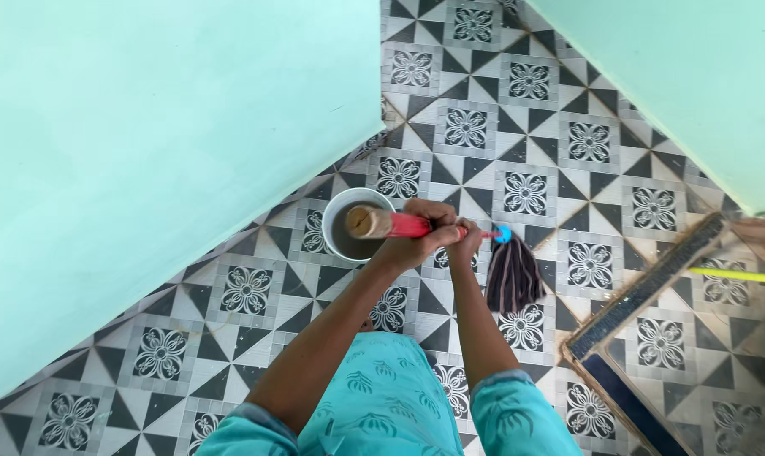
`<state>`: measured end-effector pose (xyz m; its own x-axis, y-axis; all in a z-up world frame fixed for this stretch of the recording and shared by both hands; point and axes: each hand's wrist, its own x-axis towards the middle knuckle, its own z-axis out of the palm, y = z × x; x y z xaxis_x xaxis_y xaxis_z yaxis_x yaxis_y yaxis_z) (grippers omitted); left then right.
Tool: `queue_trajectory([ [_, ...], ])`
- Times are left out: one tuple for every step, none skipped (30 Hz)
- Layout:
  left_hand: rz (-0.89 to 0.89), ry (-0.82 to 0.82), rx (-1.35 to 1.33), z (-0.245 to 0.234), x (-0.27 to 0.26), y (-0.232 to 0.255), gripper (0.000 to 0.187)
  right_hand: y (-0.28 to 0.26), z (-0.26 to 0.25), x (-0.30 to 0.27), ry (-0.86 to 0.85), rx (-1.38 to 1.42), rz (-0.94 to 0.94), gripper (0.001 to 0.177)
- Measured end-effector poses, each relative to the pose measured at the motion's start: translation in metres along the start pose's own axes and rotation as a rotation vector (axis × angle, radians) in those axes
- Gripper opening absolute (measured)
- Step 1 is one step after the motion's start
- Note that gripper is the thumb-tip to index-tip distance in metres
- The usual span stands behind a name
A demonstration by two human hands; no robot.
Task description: The person mops a tiled floor using a mop with a red handle and a black yarn head, dipping it into a white bucket of water and moving it across the surface.
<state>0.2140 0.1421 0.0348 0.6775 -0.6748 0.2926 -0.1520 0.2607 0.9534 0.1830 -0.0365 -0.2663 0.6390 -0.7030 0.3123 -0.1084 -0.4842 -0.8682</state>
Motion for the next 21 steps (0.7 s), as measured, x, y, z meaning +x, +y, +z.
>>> queue_trajectory([
  [0.004, 0.088, 0.02, -0.013, -0.006, 0.002, 0.024, -0.003, 0.024, 0.008, -0.088, -0.002, -0.055, 0.022],
  [0.009, 0.176, 0.04, -0.023, -0.012, 0.005, 0.025, -0.008, 0.051, 0.014, -0.174, -0.003, -0.11, 0.022],
  [0.014, 0.26, 0.052, -0.032, -0.018, 0.01, 0.026, -0.016, 0.072, 0.018, -0.258, -0.013, -0.166, 0.022],
  [0.031, 0.333, 0.076, -0.041, -0.024, 0.015, 0.029, -0.025, 0.09, 0.015, -0.342, -0.021, -0.222, 0.022],
  [0.058, 0.404, 0.094, -0.049, -0.027, 0.018, 0.032, -0.032, 0.105, 0.014, -0.431, -0.022, -0.164, 0.022],
  [0.085, 0.474, 0.113, -0.054, -0.03, 0.022, 0.035, -0.042, 0.117, 0.01, -0.52, -0.023, -0.106, 0.023],
  [0.063, 0.547, 0.067, -0.056, -0.031, 0.029, 0.036, -0.054, 0.119, 0.006, -0.573, -0.008, -0.108, 0.027],
  [0.041, 0.62, 0.021, -0.057, -0.031, 0.037, 0.038, -0.067, 0.116, 0.003, -0.626, 0.006, -0.11, 0.031],
  [0.018, 0.691, -0.029, -0.056, -0.031, 0.042, 0.039, -0.077, 0.111, -0.002, -0.677, 0.017, -0.111, 0.035],
  [0.015, 0.734, -0.07, -0.058, -0.033, 0.047, 0.037, -0.087, 0.104, -0.008, -0.718, 0.05, -0.089, 0.031],
  [0.009, 0.774, -0.117, -0.059, -0.036, 0.051, 0.035, -0.097, 0.092, -0.017, -0.755, 0.077, -0.063, 0.028],
  [0.003, 0.813, -0.164, -0.061, -0.039, 0.054, 0.032, -0.106, 0.083, -0.022, -0.792, 0.105, -0.037, 0.026],
  [0.024, 0.823, -0.22, -0.063, -0.039, 0.054, 0.033, -0.112, 0.071, -0.025, -0.818, 0.084, -0.016, 0.027],
  [0.044, 0.833, -0.276, -0.065, -0.037, 0.052, 0.033, -0.117, 0.06, -0.027, -0.843, 0.063, 0.006, 0.027],
  [0.068, 0.844, -0.332, -0.065, -0.036, 0.051, 0.033, -0.121, 0.048, -0.028, -0.869, 0.042, 0.025, 0.028],
  [0.05, 0.843, -0.344, -0.061, -0.036, 0.049, 0.034, -0.123, 0.034, -0.03, -0.87, 0.02, 0.07, 0.026],
  [0.033, 0.841, -0.353, -0.057, -0.036, 0.047, 0.035, -0.123, 0.021, -0.033, -0.869, 0.001, 0.116, 0.025],
  [0.015, 0.839, -0.361, -0.053, -0.036, 0.045, 0.035, -0.121, 0.009, -0.037, -0.868, -0.017, 0.161, 0.024],
  [-0.018, 0.827, -0.391, -0.048, -0.034, 0.042, 0.035, -0.119, -0.001, -0.04, -0.866, -0.016, 0.226, 0.026],
  [-0.051, 0.815, -0.42, -0.042, -0.031, 0.039, 0.034, -0.113, -0.013, -0.044, -0.863, -0.014, 0.291, 0.027],
  [-0.09, 0.806, -0.45, -0.033, -0.031, 0.033, 0.034, -0.104, -0.028, -0.052, -0.863, -0.014, 0.361, 0.029],
])
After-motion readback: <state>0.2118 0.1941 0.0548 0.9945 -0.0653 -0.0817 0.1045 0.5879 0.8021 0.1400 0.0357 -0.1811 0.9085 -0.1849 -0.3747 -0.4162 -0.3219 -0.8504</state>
